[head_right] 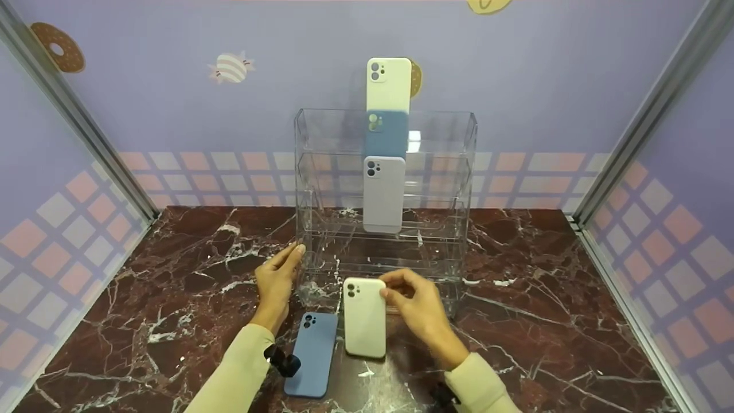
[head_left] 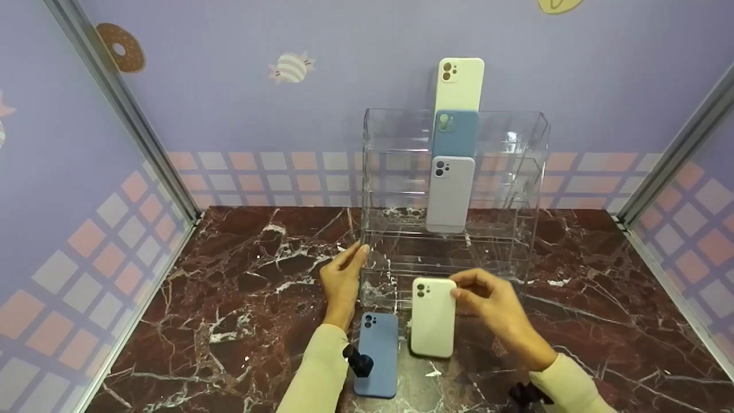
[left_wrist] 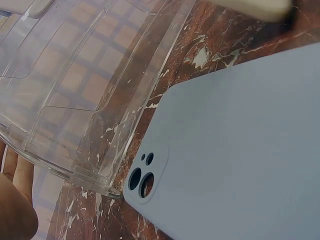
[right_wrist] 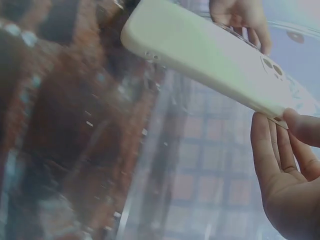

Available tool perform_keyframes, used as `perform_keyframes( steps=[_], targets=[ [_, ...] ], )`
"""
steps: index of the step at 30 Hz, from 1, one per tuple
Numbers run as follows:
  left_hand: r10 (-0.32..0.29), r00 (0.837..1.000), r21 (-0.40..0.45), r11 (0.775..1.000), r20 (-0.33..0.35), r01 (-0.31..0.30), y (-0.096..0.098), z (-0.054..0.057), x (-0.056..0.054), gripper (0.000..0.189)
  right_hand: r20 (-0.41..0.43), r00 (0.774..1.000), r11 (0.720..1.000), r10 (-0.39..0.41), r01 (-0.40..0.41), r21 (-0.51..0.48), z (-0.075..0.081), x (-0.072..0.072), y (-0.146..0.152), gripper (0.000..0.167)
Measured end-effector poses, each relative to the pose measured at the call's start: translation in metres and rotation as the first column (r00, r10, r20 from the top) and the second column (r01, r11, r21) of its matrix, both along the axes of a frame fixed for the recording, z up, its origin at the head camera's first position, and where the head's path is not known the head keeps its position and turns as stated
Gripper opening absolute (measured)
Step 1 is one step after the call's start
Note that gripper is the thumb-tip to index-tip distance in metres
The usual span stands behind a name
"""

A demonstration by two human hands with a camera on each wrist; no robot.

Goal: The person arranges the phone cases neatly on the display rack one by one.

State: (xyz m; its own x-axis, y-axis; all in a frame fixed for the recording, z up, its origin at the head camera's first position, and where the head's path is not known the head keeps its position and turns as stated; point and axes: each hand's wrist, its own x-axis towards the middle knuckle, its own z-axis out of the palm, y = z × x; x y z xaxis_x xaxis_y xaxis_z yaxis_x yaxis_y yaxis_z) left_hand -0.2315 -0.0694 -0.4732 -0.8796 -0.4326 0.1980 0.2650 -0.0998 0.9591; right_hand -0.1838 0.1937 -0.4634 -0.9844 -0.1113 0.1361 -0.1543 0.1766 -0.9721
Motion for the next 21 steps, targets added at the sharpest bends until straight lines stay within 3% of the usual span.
perform_keyframes(
  steps=[9,15,21],
  targets=[
    [-0.010,1.000,0.004,1.000,-0.004,0.010,-0.001,-0.005,-0.004,0.028,-0.110,0.992,0.997,-0.068,0.072,0.031,0.037,-0.017,0.015,0.023],
    [0.009,0.999,-0.005,1.000,0.040,-0.008,-0.002,-0.024,-0.019,0.026,-0.185,0.977,0.992,-0.111,0.121,0.046,0.063,-0.031,0.023,0.023],
    [0.002,1.000,0.006,1.000,0.010,-0.003,-0.005,-0.033,-0.024,0.026,-0.246,0.959,0.987,-0.142,0.156,0.038,0.082,-0.043,0.029,0.024]
  ],
)
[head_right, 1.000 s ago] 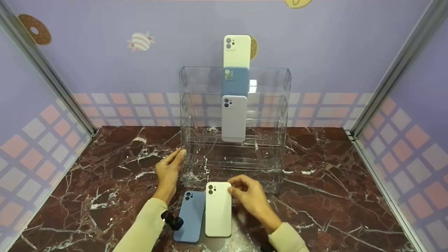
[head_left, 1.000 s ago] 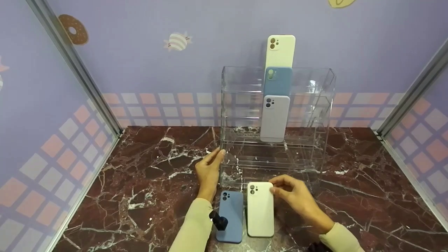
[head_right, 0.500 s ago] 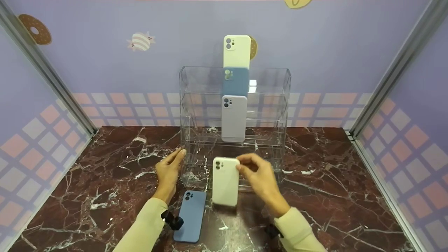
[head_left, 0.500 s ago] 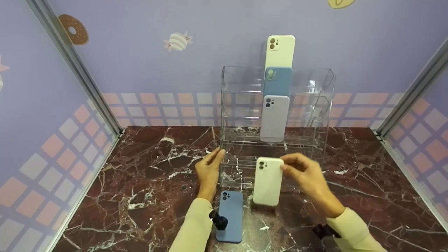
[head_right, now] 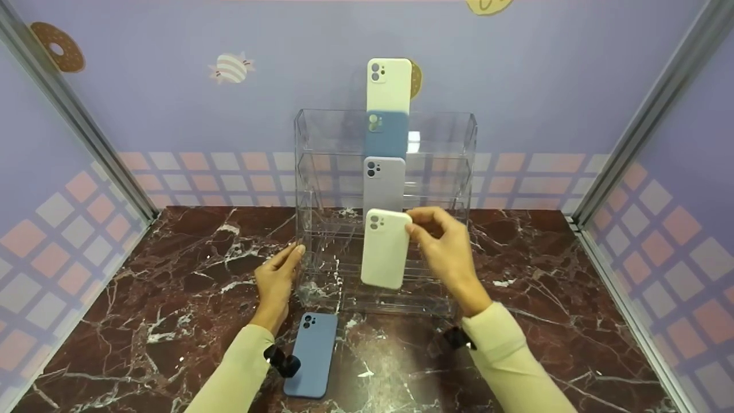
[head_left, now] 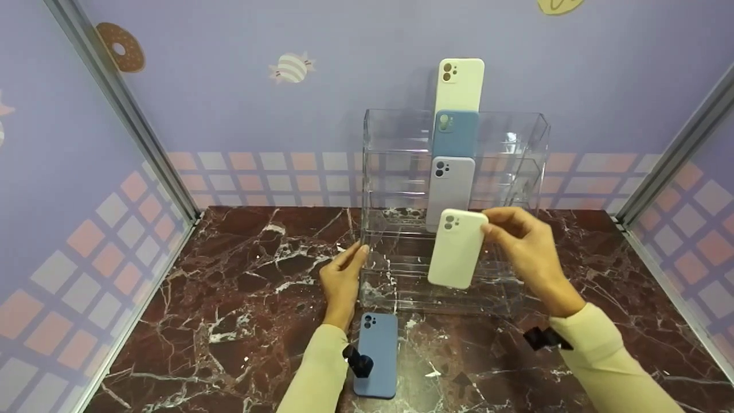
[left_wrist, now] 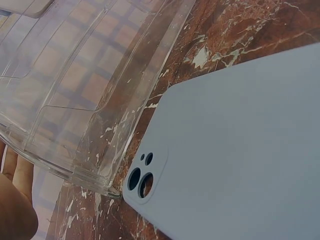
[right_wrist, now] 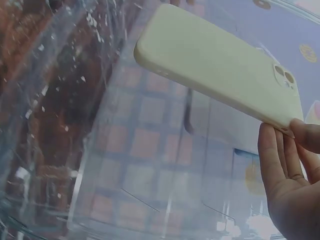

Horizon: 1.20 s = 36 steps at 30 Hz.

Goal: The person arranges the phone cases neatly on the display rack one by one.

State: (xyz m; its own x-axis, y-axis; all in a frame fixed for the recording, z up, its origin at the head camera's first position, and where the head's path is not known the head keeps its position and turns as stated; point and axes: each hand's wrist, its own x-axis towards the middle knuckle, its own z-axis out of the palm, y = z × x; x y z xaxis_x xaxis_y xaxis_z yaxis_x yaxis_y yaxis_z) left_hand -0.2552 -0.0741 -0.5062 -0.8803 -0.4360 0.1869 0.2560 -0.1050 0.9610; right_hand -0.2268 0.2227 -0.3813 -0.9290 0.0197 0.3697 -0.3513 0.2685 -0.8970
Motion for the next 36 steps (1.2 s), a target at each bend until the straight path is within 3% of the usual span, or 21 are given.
perform_keyframes(
  steps=[8,14,36],
  targets=[
    [-0.001,1.000,0.000,1.000,-0.016,0.001,-0.001,-0.001,0.000,0.027,-0.058,0.998,0.999,0.003,-0.006,-0.044,0.015,-0.017,0.001,0.026],
    [-0.001,1.000,0.000,1.000,-0.012,0.001,-0.001,-0.002,0.000,0.029,-0.046,0.999,0.997,0.014,-0.017,-0.075,0.019,-0.029,-0.001,0.026],
    [-0.003,1.000,-0.015,1.000,0.000,0.003,0.000,0.001,0.001,0.026,-0.029,1.000,0.999,-0.003,0.001,-0.044,-0.001,-0.050,-0.004,0.024]
  ],
)
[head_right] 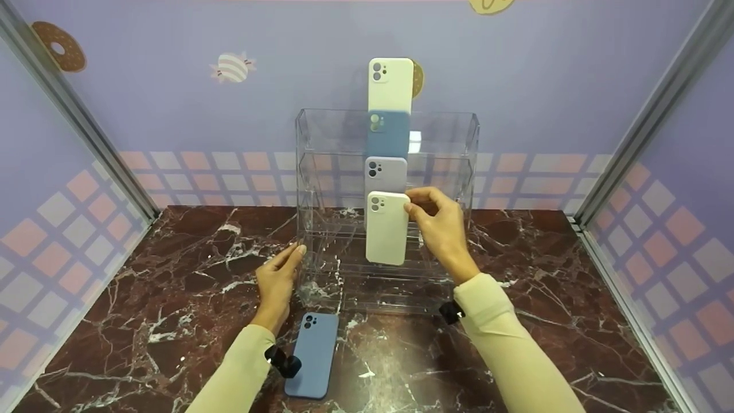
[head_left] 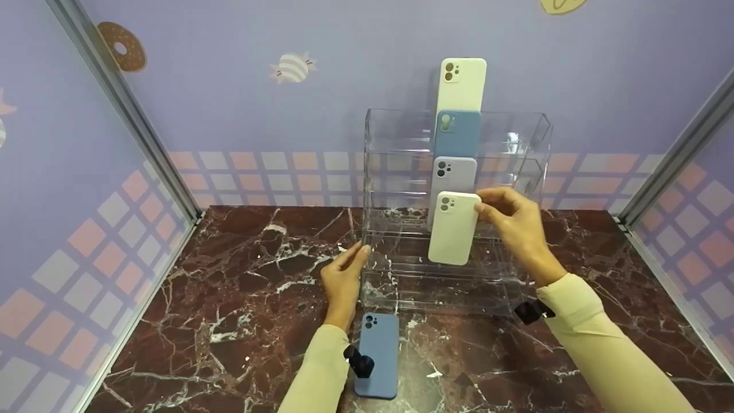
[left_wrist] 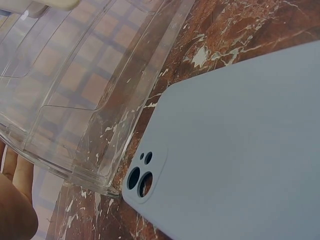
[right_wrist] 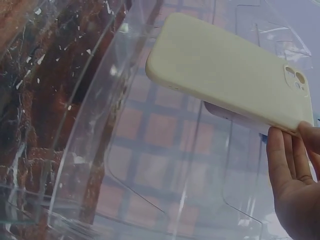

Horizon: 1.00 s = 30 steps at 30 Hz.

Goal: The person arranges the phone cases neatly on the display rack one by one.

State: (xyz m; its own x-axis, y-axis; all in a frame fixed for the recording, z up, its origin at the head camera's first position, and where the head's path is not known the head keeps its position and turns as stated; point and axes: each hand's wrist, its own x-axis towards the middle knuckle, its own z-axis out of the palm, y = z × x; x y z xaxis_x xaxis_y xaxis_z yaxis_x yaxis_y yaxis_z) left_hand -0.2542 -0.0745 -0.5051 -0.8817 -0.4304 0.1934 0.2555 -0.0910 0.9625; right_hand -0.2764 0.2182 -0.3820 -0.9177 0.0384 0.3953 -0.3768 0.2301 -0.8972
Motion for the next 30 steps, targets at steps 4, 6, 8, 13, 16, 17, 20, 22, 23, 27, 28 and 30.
perform_keyframes(
  steps=[4,6,8,13,16,17,20,22,23,27,28,30],
  targets=[
    [0.002,1.000,-0.004,1.000,-0.004,-0.002,0.001,0.000,-0.001,0.026,0.016,1.000,1.000,-0.013,0.013,0.024,-0.004,-0.002,-0.001,0.024],
    [0.005,1.000,-0.004,1.000,-0.002,-0.005,0.001,0.000,-0.001,0.027,0.021,1.000,1.000,-0.011,0.010,0.028,-0.005,-0.002,-0.001,0.024],
    [0.007,1.000,-0.007,1.000,0.000,-0.007,0.000,0.000,-0.001,0.027,0.022,1.000,0.999,-0.011,0.010,0.034,-0.006,-0.002,-0.002,0.025],
    [0.005,1.000,-0.005,1.000,-0.014,-0.005,0.000,0.000,0.000,0.026,0.024,1.000,1.000,-0.005,0.004,0.031,-0.008,-0.003,-0.002,0.026],
    [0.001,0.999,0.003,1.000,-0.033,-0.001,-0.001,-0.001,0.000,0.025,0.023,1.000,1.000,0.004,-0.004,0.026,-0.010,-0.004,-0.003,0.025],
    [0.001,0.999,0.005,1.000,-0.038,-0.001,-0.001,-0.001,0.000,0.025,0.022,1.000,1.000,0.006,-0.007,0.024,-0.011,-0.004,-0.003,0.025],
    [0.004,0.999,0.004,1.000,-0.044,-0.004,-0.001,-0.002,0.000,0.025,0.019,1.000,1.000,0.012,-0.012,0.018,-0.012,-0.005,-0.004,0.024],
    [0.006,0.999,0.001,1.000,-0.041,-0.006,-0.001,-0.001,0.000,0.025,0.018,1.000,1.000,0.015,-0.015,0.013,-0.013,-0.005,-0.004,0.024],
    [0.005,0.999,0.000,1.000,-0.039,-0.005,-0.001,-0.001,0.000,0.024,0.019,1.000,1.000,0.016,-0.016,0.010,-0.014,-0.005,-0.004,0.025],
    [0.000,1.000,-0.003,1.000,-0.031,0.000,-0.001,-0.001,-0.001,0.024,0.023,1.000,1.000,0.015,-0.015,0.011,-0.015,-0.005,-0.005,0.025],
    [0.000,1.000,-0.003,1.000,-0.029,0.000,-0.001,-0.001,-0.001,0.024,0.025,1.000,1.000,0.016,-0.017,0.011,-0.015,-0.005,-0.005,0.025],
    [-0.002,1.000,-0.005,1.000,-0.026,0.001,0.000,-0.001,-0.001,0.024,0.025,1.000,1.000,0.017,-0.017,0.013,-0.016,-0.005,-0.005,0.024]
  ],
)
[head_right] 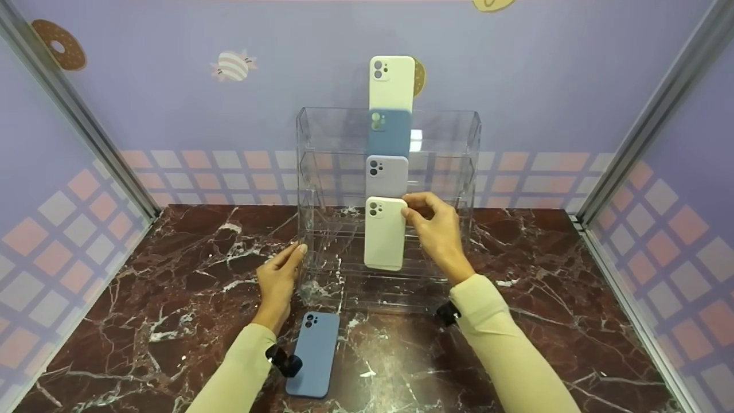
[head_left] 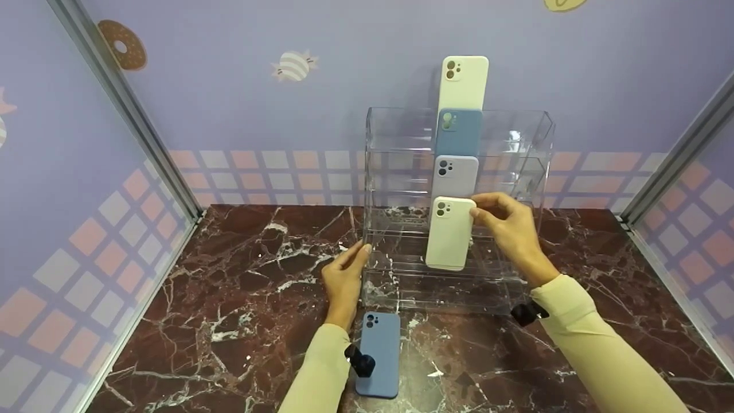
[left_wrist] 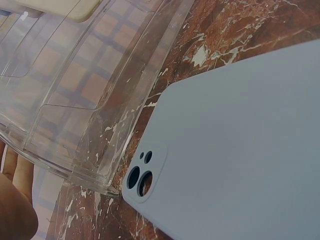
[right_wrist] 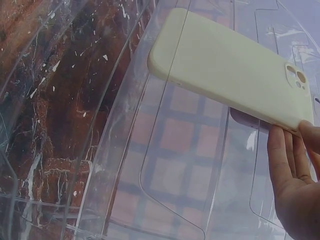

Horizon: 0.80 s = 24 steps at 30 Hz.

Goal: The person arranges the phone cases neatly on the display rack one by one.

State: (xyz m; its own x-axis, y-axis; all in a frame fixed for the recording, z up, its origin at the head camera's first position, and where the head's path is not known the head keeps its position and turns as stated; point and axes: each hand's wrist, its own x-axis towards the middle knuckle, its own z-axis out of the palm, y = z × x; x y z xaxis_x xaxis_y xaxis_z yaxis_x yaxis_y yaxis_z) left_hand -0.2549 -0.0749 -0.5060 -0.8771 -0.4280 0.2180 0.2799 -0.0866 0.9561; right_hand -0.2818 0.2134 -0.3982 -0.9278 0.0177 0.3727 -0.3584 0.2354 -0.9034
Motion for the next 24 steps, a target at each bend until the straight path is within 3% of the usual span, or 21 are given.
perform_keyframes(
  steps=[11,24],
  targets=[
    [-0.014,1.000,0.022,1.000,0.008,0.014,0.0005,0.0027,0.0022,0.025,0.001,1.000,0.999,-0.017,0.017,0.048,-0.0032,0.0013,0.0008,0.025],
    [-0.015,1.000,0.028,1.000,0.005,0.015,0.0006,0.0001,0.0013,0.026,-0.002,1.000,1.000,-0.020,0.020,0.019,-0.0052,0.0029,-0.0018,0.027]
  ],
)
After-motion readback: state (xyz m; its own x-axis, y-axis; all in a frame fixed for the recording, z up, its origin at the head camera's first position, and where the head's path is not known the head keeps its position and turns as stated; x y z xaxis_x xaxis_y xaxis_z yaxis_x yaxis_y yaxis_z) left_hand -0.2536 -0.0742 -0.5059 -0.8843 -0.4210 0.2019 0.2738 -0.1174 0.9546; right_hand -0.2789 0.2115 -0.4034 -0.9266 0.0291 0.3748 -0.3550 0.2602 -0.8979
